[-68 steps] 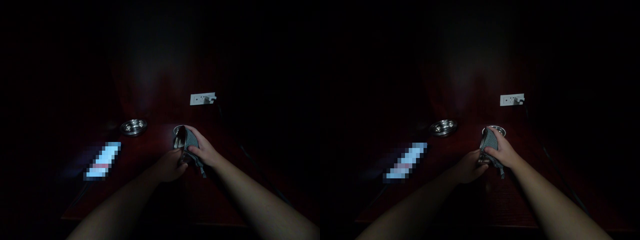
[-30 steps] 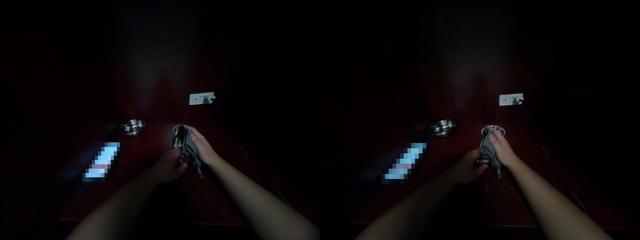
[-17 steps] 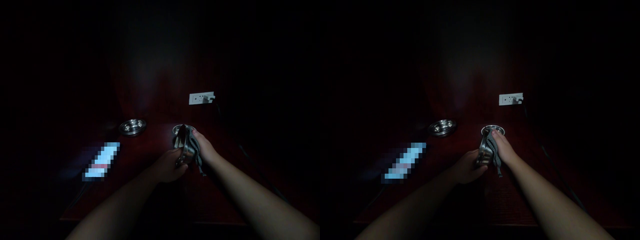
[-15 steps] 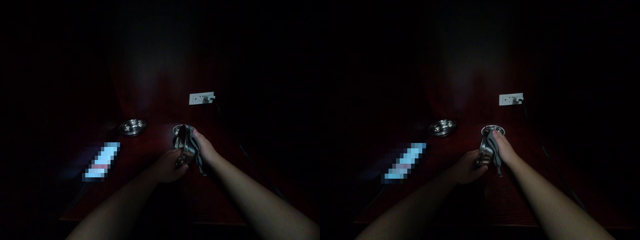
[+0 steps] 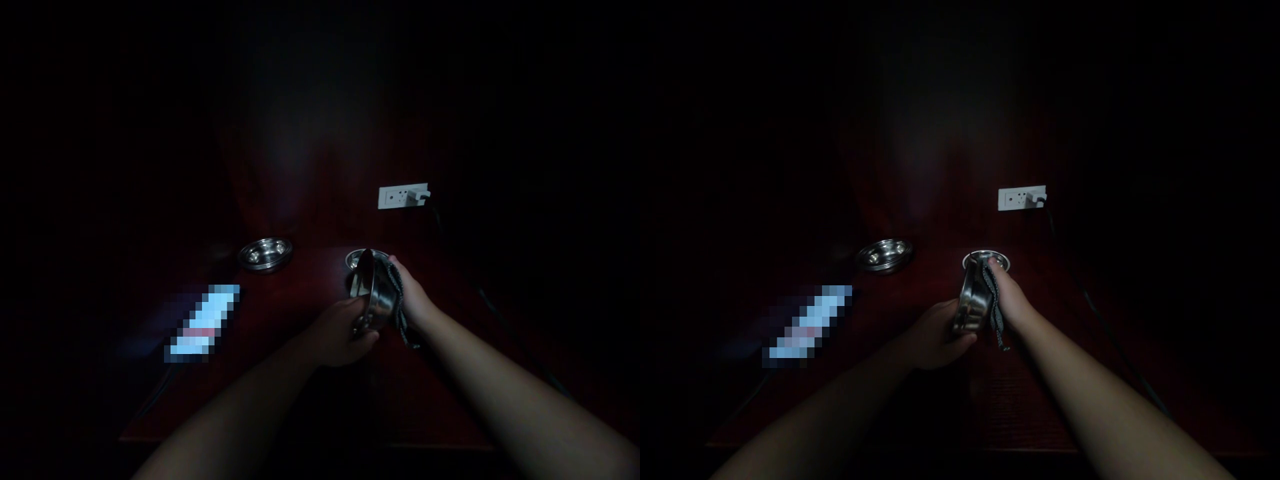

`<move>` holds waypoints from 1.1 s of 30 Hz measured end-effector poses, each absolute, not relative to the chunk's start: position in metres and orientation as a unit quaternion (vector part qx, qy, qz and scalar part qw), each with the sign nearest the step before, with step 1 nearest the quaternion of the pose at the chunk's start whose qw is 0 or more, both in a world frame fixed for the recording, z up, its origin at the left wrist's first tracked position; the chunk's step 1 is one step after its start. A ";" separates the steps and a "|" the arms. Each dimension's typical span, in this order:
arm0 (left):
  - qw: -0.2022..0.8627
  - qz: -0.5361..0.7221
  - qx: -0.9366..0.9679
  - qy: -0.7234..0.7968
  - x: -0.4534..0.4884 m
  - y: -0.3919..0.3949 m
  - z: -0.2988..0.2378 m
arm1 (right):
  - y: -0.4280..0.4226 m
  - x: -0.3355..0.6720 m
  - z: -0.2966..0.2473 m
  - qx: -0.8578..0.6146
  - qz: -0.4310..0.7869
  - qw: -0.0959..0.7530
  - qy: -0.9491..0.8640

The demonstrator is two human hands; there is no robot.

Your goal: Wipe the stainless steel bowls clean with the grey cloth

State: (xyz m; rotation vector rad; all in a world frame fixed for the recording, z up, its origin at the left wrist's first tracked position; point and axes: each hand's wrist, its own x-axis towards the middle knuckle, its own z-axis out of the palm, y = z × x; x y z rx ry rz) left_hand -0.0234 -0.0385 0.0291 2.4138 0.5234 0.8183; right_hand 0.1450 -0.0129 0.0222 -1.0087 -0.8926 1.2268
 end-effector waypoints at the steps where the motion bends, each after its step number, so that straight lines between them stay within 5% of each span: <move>1: 0.266 0.304 0.894 0.191 -0.023 -0.038 0.030 | -0.013 0.145 0.023 -0.437 0.532 0.614 -0.386; 13: 0.273 0.311 0.893 0.180 -0.021 -0.038 0.032 | -0.022 0.141 0.027 -0.384 0.598 0.619 -0.334; 33: 0.276 0.325 0.888 0.173 -0.021 -0.035 0.029 | -0.012 0.149 0.008 -0.392 0.457 0.628 -0.494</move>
